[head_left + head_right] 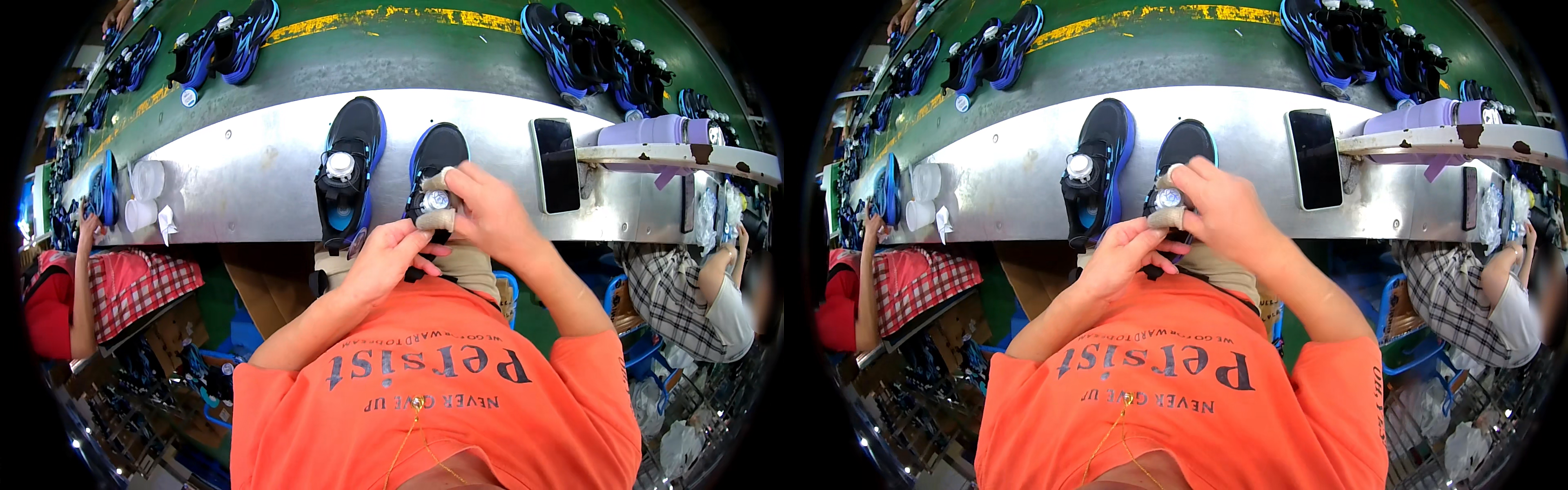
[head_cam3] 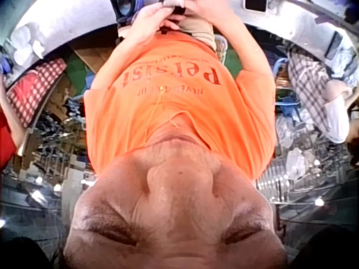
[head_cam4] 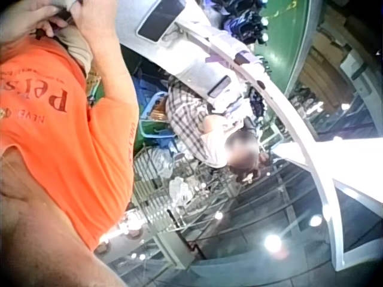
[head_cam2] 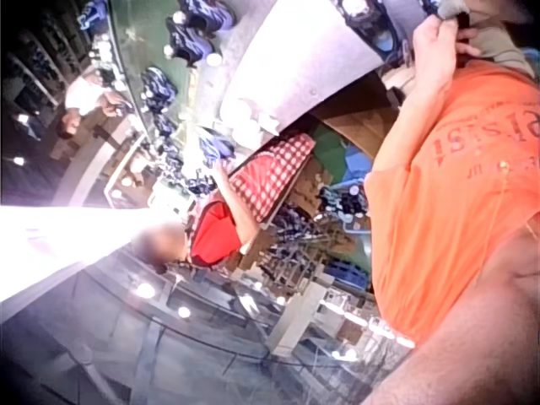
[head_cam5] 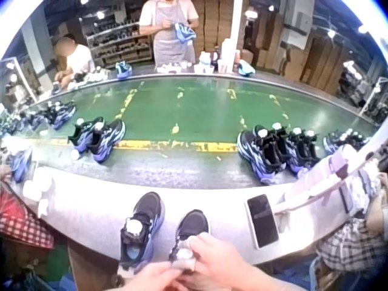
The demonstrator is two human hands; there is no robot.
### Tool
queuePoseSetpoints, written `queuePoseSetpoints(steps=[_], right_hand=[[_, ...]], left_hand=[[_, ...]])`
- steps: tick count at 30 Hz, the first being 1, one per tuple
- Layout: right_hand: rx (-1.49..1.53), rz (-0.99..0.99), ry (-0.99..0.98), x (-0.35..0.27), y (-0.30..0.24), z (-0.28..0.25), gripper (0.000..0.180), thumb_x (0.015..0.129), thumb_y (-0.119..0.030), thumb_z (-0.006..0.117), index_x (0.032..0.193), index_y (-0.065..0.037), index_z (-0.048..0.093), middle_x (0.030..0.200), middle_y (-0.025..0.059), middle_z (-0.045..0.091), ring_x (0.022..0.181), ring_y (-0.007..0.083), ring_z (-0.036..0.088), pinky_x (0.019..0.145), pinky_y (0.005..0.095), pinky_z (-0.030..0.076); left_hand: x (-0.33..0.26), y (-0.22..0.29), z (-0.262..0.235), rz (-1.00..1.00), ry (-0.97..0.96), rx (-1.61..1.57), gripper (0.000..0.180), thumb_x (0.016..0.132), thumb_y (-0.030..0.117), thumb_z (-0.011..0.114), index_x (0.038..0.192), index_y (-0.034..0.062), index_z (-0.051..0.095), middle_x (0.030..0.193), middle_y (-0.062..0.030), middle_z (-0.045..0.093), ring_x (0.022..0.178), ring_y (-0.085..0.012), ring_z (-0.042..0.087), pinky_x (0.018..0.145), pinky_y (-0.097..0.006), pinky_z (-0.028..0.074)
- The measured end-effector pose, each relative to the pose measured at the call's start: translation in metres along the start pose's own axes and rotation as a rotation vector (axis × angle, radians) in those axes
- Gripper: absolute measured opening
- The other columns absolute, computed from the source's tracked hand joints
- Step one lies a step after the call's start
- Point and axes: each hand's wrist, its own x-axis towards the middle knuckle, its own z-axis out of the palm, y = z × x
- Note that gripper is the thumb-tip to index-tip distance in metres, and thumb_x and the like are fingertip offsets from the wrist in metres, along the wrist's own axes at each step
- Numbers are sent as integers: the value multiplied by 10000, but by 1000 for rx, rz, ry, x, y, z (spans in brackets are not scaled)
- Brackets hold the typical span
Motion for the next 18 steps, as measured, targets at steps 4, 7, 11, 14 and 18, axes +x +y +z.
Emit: queuePoseSetpoints(steps=[4, 7, 11, 14, 18], right_hand=[[172, -97, -8, 6, 6, -4, 323, 746, -167, 723, 1051, -99, 638, 807, 89, 506, 695, 257, 559, 613, 334, 463], [80, 59, 139, -5, -8, 14, 292, 743, -128, 703, 1021, -77, 630, 855, 102, 551, 736, 292, 585, 652, 355, 488], [312, 156, 106, -1, 0, 17, 292, 741, -137, 753, 992, -33, 645, 836, 59, 598, 653, 121, 527, 613, 268, 454], [271, 183, -32, 23, 14, -7, 281, 789, -162, 724, 1033, -40, 653, 869, 43, 598, 737, 128, 552, 684, 251, 464], [113, 78, 33, 87, 24, 5, 377, 849, -267, 665, 1166, -70, 612, 1077, 143, 565, 972, 249, 567, 863, 344, 458]], left_hand=[[0, -3, 1, -17, 2, -8, 277, 994, 150, 429, 1146, -34, 572, 1121, -103, 619, 990, -199, 632, 739, -294, 533], [0, -3, 5, 3, 18, -21, 281, 993, 162, 440, 1144, -31, 577, 1091, -105, 630, 953, -190, 640, 730, -290, 530], [-9, 27, -10, -102, -124, 397, 268, 977, 155, 468, 1098, -31, 619, 972, -98, 669, 845, -160, 656, 671, -273, 529], [-36, 67, -23, 196, 61, 533, 220, 909, 200, 604, 973, 4, 684, 846, -62, 677, 643, -101, 620, 550, -236, 468], [-3, 81, -53, 778, 499, 1145, 261, 755, 94, 702, 998, 25, 636, 884, -94, 553, 772, -220, 543, 679, -301, 455]])
